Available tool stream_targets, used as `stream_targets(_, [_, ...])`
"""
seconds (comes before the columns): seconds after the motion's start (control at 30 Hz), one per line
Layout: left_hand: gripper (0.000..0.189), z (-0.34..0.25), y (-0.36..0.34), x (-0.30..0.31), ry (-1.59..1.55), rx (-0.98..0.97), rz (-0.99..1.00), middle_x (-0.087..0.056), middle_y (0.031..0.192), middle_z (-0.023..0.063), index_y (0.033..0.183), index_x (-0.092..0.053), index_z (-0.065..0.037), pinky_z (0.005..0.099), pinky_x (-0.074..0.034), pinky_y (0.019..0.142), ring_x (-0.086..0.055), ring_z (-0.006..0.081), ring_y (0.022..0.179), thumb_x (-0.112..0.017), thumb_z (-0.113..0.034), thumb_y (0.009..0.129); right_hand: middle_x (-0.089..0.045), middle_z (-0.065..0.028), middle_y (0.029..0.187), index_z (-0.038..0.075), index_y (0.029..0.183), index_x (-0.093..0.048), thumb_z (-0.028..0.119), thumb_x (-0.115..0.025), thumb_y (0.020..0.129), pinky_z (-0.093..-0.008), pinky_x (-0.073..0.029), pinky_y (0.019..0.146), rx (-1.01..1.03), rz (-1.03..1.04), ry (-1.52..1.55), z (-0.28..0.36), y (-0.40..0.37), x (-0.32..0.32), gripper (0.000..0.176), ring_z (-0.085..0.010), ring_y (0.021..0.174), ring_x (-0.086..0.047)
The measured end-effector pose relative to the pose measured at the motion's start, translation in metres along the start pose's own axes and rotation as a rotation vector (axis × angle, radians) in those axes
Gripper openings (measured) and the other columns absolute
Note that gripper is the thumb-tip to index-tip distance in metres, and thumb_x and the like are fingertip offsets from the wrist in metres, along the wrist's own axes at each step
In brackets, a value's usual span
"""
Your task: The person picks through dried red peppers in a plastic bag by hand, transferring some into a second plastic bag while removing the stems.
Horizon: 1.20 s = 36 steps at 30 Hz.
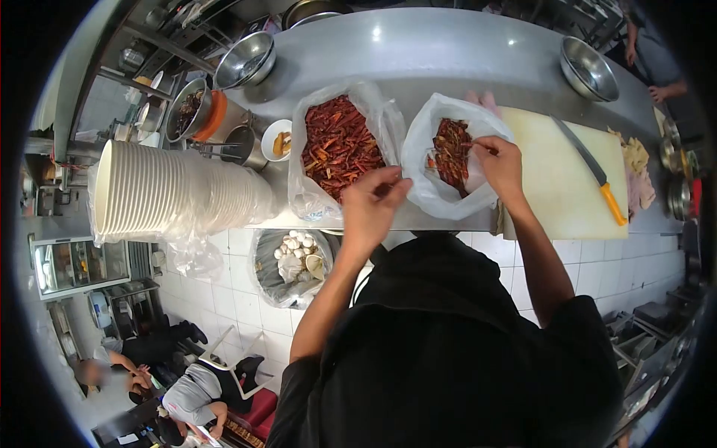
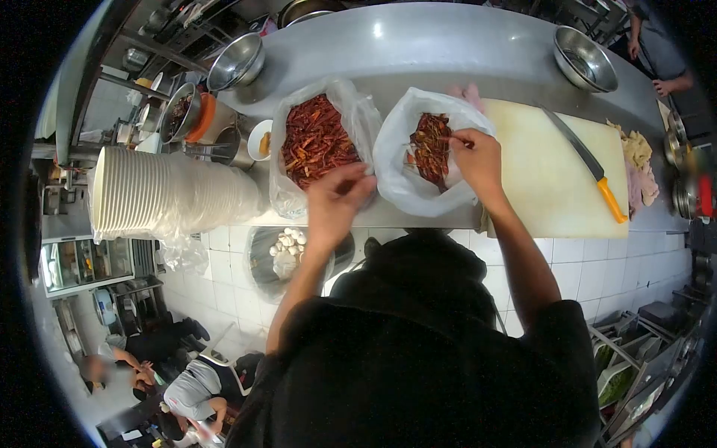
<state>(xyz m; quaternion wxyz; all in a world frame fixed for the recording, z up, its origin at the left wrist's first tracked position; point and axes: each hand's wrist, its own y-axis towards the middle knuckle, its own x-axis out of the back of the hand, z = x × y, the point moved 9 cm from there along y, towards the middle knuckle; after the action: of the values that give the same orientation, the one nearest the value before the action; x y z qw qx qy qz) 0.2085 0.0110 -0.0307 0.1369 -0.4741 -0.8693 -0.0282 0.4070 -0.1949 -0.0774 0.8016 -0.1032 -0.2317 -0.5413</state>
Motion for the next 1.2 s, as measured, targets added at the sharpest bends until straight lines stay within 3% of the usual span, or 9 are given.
stream_targets(0.1, [0.029, -0.001, 0.008, -0.039, -0.007, -0.015, 0.131, -0.073, 0.092, 0.0068, 0.113, -0.071, 0.004, 0.0243, -0.051, 0.073, -0.064, 0.0098, 0.08, -0.077, -0.01, 0.088, -0.071, -0.006, 0.093, -0.001, 0.107, -0.067, 0.009, -0.071, 0.088, -0.0285, -0.051, 0.067, -0.548, 0.13, 0.821, -0.036, -0.034, -0.028, 0.021, -0.013, 0.071, -0.063])
stream_targets(0.33, [0.025, -0.016, 0.017, -0.066, -0.136, -0.101, 0.116, -0.073, 0.09, 0.0064, 0.109, -0.073, 0.003, 0.0234, -0.051, 0.075, -0.063, 0.0083, 0.08, -0.075, -0.014, 0.09, -0.071, -0.0072, 0.093, -0.002, 0.107, -0.067, 0.006, -0.07, 0.09, -0.0241, -0.048, 0.064, -0.542, 0.201, 1.182, 0.024, -0.078, -0.062, 0.019, -0.0102, 0.069, -0.06])
stream_targets(0.47, [0.018, -0.002, 0.016, -0.034, -0.195, 0.003, 0.044, -0.071, 0.082, 0.0036, 0.103, -0.074, 0.003, 0.023, -0.05, 0.07, -0.062, 0.008, 0.076, -0.07, -0.011, 0.093, -0.07, -0.005, 0.082, -0.003, 0.095, -0.072, 0.011, -0.073, 0.088, -0.0232, -0.048, 0.062, -0.435, 0.255, 0.804, 0.045, -0.076, -0.06, 0.015, -0.0095, 0.069, -0.061])
stream_targets(0.5, [0.017, 0.005, 0.019, -0.018, -0.175, 0.046, 0.004, -0.071, 0.082, 0.0029, 0.101, -0.074, 0.004, 0.0225, -0.05, 0.07, -0.062, 0.0075, 0.076, -0.07, -0.011, 0.093, -0.072, -0.0101, 0.08, -0.003, 0.09, -0.074, 0.009, -0.073, 0.086, -0.0291, -0.052, 0.064, -0.348, 0.206, 0.568, 0.042, -0.069, -0.052, 0.013, -0.0195, 0.069, -0.066])
stream_targets(0.6, [0.019, 0.012, 0.032, 0.039, -0.035, -0.09, -0.147, -0.074, 0.085, 0.0073, 0.101, -0.074, 0.004, 0.026, -0.051, 0.073, -0.064, 0.012, 0.078, -0.071, -0.012, 0.091, -0.072, -0.0179, 0.084, 0.0, 0.094, -0.074, 0.007, -0.069, 0.083, -0.0383, -0.055, 0.071, 0.205, -0.034, -0.197, 0.039, -0.044, -0.018, 0.014, -0.0338, 0.073, -0.068])
stream_targets(0.7, [0.024, 0.014, 0.055, 0.082, 0.374, -0.215, -0.247, -0.074, 0.089, 0.0148, 0.103, -0.074, 0.002, 0.0342, -0.053, 0.077, -0.069, 0.0255, 0.079, -0.075, -0.015, 0.086, -0.07, -0.0226, 0.089, 0.002, 0.093, -0.075, 0.007, -0.065, 0.081, -0.046, -0.054, 0.078, 0.225, -0.03, -0.357, 0.013, -0.017, -0.014, 0.016, -0.0418, 0.081, -0.066])
stream_targets(0.83, [0.033, 0.008, 0.067, 0.095, 0.766, -0.282, -0.283, -0.07, 0.093, 0.0193, 0.105, -0.074, -0.001, 0.0428, -0.053, 0.079, -0.068, 0.0375, 0.083, -0.079, -0.02, 0.079, -0.069, -0.0207, 0.09, 0.003, 0.086, -0.073, 0.013, -0.064, 0.082, -0.0475, -0.053, 0.082, 0.271, 0.019, -0.546, 0.011, 0.018, -0.031, 0.014, -0.0389, 0.087, -0.067])
stream_targets(1.0, [0.033, -0.016, 0.045, 0.092, 0.637, -0.263, -0.353, -0.068, 0.089, 0.0164, 0.104, -0.073, 0.0, 0.0411, -0.053, 0.074, -0.067, 0.0327, 0.078, -0.08, -0.018, 0.077, -0.07, -0.0213, 0.092, 0.003, 0.088, -0.073, 0.015, -0.065, 0.078, -0.0468, -0.053, 0.086, 0.181, 0.211, -0.816, -0.005, 0.044, -0.057, 0.017, -0.0378, 0.089, -0.068])
stream_targets(1.2, [0.029, -0.031, 0.026, 0.065, 0.447, -0.266, -0.318, -0.067, 0.087, 0.0148, 0.103, -0.073, 0.001, 0.0382, -0.052, 0.069, -0.065, 0.0285, 0.069, -0.079, -0.015, 0.079, -0.07, -0.0225, 0.099, 0.002, 0.097, -0.074, 0.013, -0.066, 0.078, -0.0478, -0.051, 0.09, 0.162, 0.257, -0.672, -0.008, 0.041, -0.06, 0.023, -0.0391, 0.096, -0.067])
